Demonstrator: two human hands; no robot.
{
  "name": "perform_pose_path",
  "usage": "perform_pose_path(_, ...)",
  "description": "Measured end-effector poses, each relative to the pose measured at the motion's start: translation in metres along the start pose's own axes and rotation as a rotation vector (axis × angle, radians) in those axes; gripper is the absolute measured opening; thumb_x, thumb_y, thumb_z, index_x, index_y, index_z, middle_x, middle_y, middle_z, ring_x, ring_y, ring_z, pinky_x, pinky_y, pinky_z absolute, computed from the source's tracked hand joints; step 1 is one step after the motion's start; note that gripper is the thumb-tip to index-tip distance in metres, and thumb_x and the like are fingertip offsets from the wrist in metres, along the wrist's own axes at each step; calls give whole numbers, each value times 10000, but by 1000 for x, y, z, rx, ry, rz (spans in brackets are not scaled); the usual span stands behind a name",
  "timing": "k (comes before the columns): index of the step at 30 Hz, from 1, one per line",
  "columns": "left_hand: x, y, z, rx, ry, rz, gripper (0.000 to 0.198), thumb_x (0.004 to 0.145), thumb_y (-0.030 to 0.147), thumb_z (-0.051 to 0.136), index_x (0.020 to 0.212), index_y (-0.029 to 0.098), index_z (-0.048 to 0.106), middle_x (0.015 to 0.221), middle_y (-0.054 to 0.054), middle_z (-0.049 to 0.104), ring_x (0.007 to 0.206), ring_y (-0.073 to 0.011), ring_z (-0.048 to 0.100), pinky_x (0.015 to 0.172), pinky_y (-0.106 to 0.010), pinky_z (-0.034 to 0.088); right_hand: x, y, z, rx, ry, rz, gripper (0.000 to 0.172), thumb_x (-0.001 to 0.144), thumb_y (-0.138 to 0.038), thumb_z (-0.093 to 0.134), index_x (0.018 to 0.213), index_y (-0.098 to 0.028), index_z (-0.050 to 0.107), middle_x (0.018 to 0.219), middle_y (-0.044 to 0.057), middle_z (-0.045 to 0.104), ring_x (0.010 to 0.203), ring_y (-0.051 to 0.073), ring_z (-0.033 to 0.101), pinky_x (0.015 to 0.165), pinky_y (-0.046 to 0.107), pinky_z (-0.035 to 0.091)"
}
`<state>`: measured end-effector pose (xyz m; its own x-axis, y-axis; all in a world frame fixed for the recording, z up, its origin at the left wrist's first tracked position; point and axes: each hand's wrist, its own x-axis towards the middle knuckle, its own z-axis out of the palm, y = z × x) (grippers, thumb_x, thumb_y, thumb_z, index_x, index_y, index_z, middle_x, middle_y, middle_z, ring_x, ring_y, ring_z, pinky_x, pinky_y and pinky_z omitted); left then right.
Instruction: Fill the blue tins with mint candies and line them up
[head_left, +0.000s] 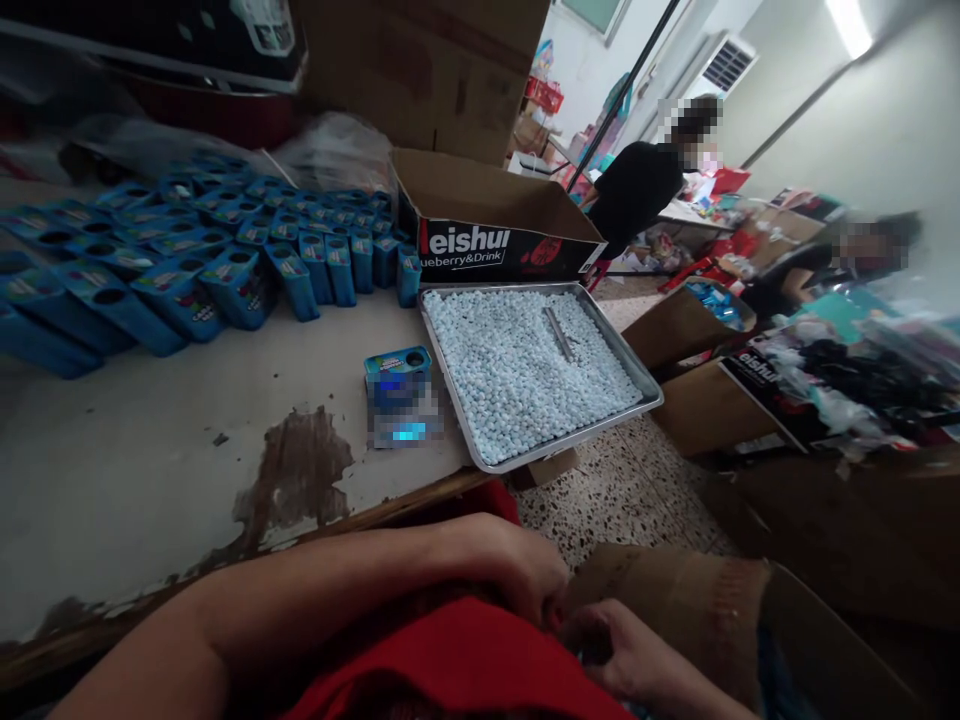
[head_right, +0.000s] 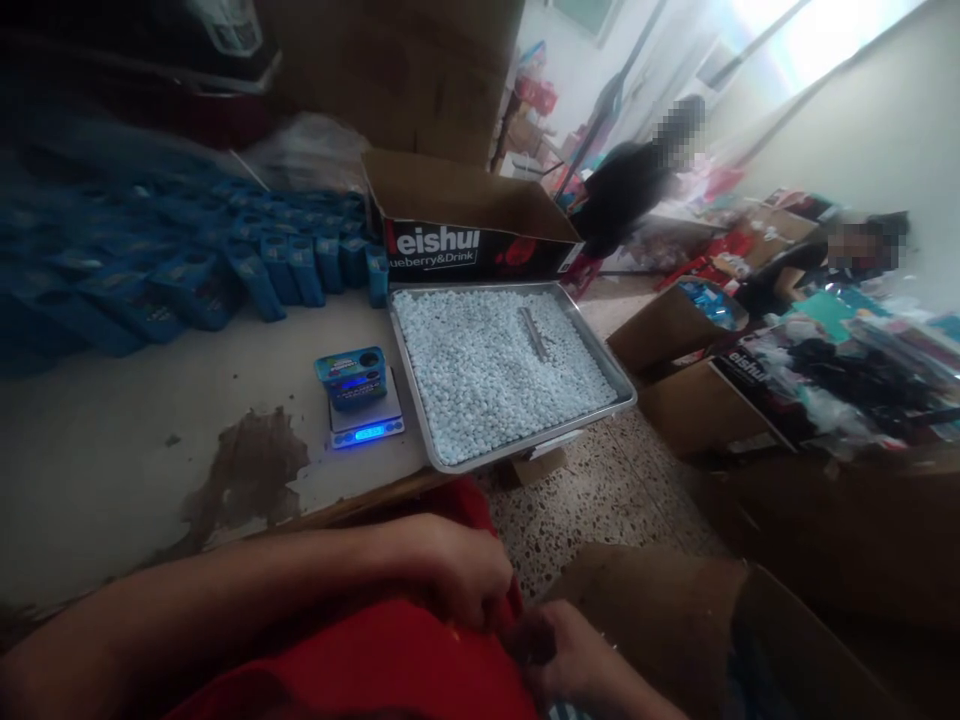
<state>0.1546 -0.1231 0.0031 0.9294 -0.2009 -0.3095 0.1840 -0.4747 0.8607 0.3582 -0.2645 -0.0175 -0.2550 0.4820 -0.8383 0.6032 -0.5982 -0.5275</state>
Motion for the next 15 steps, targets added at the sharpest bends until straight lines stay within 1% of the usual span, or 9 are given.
perform_pose_path(2, -4, 1, 0, -2, 9, 3, 110, 725, 82, 746, 763, 174, 792, 700, 10, 723, 663, -171, 627, 639, -268, 461, 1, 4, 1, 32, -19, -17, 265, 565, -221, 670, 783, -126, 787, 704, 6, 646, 719, 180, 619, 664, 255, 462)
perform_pose_path(5, -16, -1, 3, -33, 13, -23, 171, 717, 75, 741, 820, 193, 808, 768, 26, 762, 649, -158, 652, 602, -249, 464, 0, 8, 4, 117, -29, -21, 318, 586, -242, 685, 847, -130, 826, 764, 23, 702, 778, 209, 662, 738, 282, 518)
perform_pose_path(6, -20, -3, 4, -31, 25, -48, 146, 717, 83, 738, 797, 186, 803, 732, 21, 752, 610, -160, 641, 577, -256, 453, 0, 8, 6, 142, -20, -21, 339, 593, -254, 696, 875, -131, 837, 788, 31, 721, 801, 222, 677, 768, 299, 535)
perform_pose_path(8, -30, -7, 8, -33, 96, -121, 62, 720, 119, 744, 702, 166, 780, 605, 2, 694, 524, -169, 591, 526, -277, 413, -1, 6, 8, 171, -2, -34, 373, 599, -275, 728, 921, -131, 850, 828, 46, 751, 845, 246, 702, 824, 332, 555)
perform_pose_path(10, -39, -12, 14, -57, 188, -188, 73, 740, 160, 760, 672, 160, 784, 563, -16, 677, 524, -176, 591, 519, -279, 394, 0, 3, 10, 181, 0, -56, 390, 600, -292, 762, 941, -131, 858, 854, 58, 770, 872, 260, 716, 855, 349, 561)
perform_pose_path(11, -44, -15, 18, -77, 229, -209, 64, 759, 176, 766, 717, 165, 812, 611, -25, 716, 571, -178, 625, 539, -268, 406, 0, 1, 10, 187, -9, -63, 386, 601, -300, 776, 937, -131, 860, 859, 61, 774, 867, 258, 718, 851, 346, 560)
perform_pose_path(12, -48, -17, 23, -98, 262, -223, 79, 784, 191, 771, 807, 178, 845, 709, -29, 772, 647, -175, 670, 576, -250, 431, 1, -1, 9, 194, -26, -64, 378, 603, -307, 788, 928, -130, 862, 858, 63, 774, 850, 249, 716, 834, 337, 558)
perform_pose_path(14, -58, -22, 34, -150, 323, -236, 198, 820, 203, 776, 993, 215, 870, 914, -31, 834, 800, -162, 730, 670, -211, 471, 2, -3, 7, 212, -56, -52, 352, 599, -316, 807, 891, -126, 861, 821, 57, 758, 778, 213, 697, 768, 305, 545)
perform_pose_path(15, -62, -24, 39, -185, 364, -249, 227, 820, 204, 784, 1029, 227, 871, 958, -31, 841, 837, -157, 741, 703, -198, 479, 3, -5, 5, 221, -67, -43, 338, 595, -316, 812, 870, -124, 858, 794, 51, 745, 737, 192, 679, 729, 287, 532)
